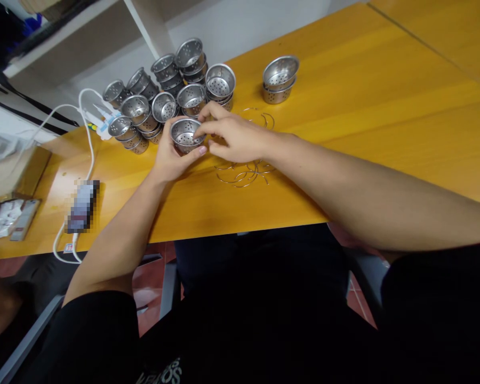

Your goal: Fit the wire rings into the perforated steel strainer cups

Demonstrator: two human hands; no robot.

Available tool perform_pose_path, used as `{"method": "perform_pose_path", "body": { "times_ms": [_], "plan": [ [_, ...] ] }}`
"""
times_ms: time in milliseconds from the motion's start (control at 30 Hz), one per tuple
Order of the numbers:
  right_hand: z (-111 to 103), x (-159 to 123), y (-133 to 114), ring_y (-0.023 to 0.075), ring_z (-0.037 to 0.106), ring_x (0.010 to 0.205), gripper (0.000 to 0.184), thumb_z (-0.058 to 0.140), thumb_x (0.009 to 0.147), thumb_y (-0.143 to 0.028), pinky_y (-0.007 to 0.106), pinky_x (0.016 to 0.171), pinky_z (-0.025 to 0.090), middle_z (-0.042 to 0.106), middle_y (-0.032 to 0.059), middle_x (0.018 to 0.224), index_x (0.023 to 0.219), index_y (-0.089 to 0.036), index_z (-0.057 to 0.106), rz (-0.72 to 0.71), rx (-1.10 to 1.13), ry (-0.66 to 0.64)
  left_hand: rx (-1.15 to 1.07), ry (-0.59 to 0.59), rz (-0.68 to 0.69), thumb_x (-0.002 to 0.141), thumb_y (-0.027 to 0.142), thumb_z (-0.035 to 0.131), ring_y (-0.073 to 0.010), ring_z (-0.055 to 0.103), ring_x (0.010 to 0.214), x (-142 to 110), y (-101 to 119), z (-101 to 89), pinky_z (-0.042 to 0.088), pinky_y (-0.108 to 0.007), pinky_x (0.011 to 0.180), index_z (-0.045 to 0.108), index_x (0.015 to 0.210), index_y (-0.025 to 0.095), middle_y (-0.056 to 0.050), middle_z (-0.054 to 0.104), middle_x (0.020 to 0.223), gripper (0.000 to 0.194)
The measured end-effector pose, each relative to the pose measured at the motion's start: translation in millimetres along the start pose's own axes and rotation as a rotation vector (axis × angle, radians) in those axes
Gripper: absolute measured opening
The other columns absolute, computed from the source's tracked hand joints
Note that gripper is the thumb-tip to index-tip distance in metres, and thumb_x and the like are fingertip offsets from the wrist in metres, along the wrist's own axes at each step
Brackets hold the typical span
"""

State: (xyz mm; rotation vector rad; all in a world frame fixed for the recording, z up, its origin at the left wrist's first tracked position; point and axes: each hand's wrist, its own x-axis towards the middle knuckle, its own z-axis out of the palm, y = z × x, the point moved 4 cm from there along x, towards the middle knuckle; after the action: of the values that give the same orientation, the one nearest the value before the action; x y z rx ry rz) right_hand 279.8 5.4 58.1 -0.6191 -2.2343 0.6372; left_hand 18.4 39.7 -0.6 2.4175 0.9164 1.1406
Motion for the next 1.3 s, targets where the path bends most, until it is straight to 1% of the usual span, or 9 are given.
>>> {"method": "perform_pose_path", "body": {
  "times_ms": [200,333,467,633,833,933,1033,1167,1300],
  "plan": [
    [2.9,0.4,-3.1,0.0468,0.069,0.157,0.030,0.099,0.106,-0.045,0.062,0.131,0.067,0.077,0.0147,0.156,0.131,-0.032,0.089,0.059,0.079,-0.027,0.001,0.005,-0.115,0.100,0.102,0.092,-0.0393,0.083,0.158,0.7,13.1,-1.0,0.070,-0.065,0.141,0.050,0.178,0.040,-0.014,0.075,0.164,0.109],
    [-2.9,0.7,1.9,0.0426,0.072,0.136,0.035,0.106,0.101,-0.053,0.058,0.122,0.069,0.078,0.0126,0.145,0.122,-0.034,0.085,0.080,0.158,0.030,-0.052,-0.013,-0.111,0.099,0.106,0.088,-0.0378,0.082,0.161,-1.3,6.7,0.8,0.070,-0.062,0.141,0.046,0.181,0.043,-0.013,0.072,0.166,0.111],
    [-15.9,0.1,3.4,0.0371,0.073,0.117,0.032,0.108,0.099,-0.052,0.057,0.115,0.068,0.078,0.0102,0.136,0.111,-0.035,0.084,0.082,0.137,0.065,-0.145,-0.046,-0.153,0.101,0.107,0.085,-0.0384,0.079,0.167,-5.9,-0.3,0.1,0.078,-0.057,0.130,0.048,0.179,0.045,-0.014,0.067,0.177,0.107],
    [-50.9,-4.6,15.1,0.0341,0.071,0.111,0.023,0.100,0.101,-0.044,0.054,0.119,0.063,0.082,0.0136,0.139,0.109,-0.032,0.081,0.219,-0.066,-0.003,-0.110,-0.060,-0.219,0.101,0.104,0.088,-0.0368,0.083,0.156,-9.0,-8.8,-5.4,0.083,-0.054,0.115,0.054,0.178,0.045,-0.017,0.064,0.183,0.103],
    [-93.7,-9.2,34.6,0.0361,0.078,0.111,0.004,0.087,0.108,-0.022,0.051,0.117,0.062,0.088,0.0191,0.122,0.109,-0.024,0.085,0.380,-0.558,-0.006,-0.128,-0.048,-0.217,0.102,0.103,0.087,-0.0322,0.084,0.148,-8.1,-10.2,-9.5,0.081,-0.045,0.108,0.066,0.165,0.040,-0.016,0.070,0.180,0.092],
    [-91.1,-7.7,32.1,0.0324,0.078,0.105,0.011,0.088,0.110,-0.015,0.045,0.108,0.061,0.090,0.0206,0.119,0.121,-0.014,0.090,0.417,-0.566,-0.035,-0.125,-0.050,-0.206,0.103,0.102,0.086,-0.0305,0.084,0.147,-7.2,-7.0,-9.8,0.080,-0.042,0.106,0.068,0.163,0.036,-0.017,0.072,0.180,0.092],
    [-76.4,-6.0,30.9,0.0307,0.078,0.102,0.012,0.089,0.114,-0.016,0.044,0.104,0.061,0.092,0.0204,0.124,0.126,-0.015,0.091,0.431,-0.480,-0.083,-0.118,-0.042,-0.218,0.101,0.102,0.086,-0.0302,0.084,0.144,-6.3,-2.4,-10.5,0.080,-0.042,0.105,0.070,0.159,0.033,-0.018,0.075,0.176,0.092],
    [-55.6,-4.9,43.1,0.0402,0.080,0.130,0.009,0.089,0.120,-0.028,0.054,0.130,0.057,0.089,0.0241,0.144,0.125,-0.021,0.089,0.410,-0.382,-0.095,-0.154,-0.036,-0.230,0.098,0.105,0.088,-0.0294,0.087,0.139,-4.6,6.1,-11.4,0.081,-0.043,0.105,0.074,0.151,0.030,-0.019,0.081,0.167,0.093],
    [-43.8,-4.5,62.6,0.0448,0.073,0.148,0.022,0.095,0.117,-0.050,0.062,0.145,0.050,0.090,0.0172,0.144,0.121,-0.029,0.087,0.371,-0.245,-0.058,-0.193,-0.052,-0.246,0.096,0.103,0.092,-0.0275,0.088,0.138,-3.3,12.2,-11.7,0.080,-0.041,0.108,0.075,0.148,0.028,-0.018,0.084,0.162,0.093]
  ]
}}
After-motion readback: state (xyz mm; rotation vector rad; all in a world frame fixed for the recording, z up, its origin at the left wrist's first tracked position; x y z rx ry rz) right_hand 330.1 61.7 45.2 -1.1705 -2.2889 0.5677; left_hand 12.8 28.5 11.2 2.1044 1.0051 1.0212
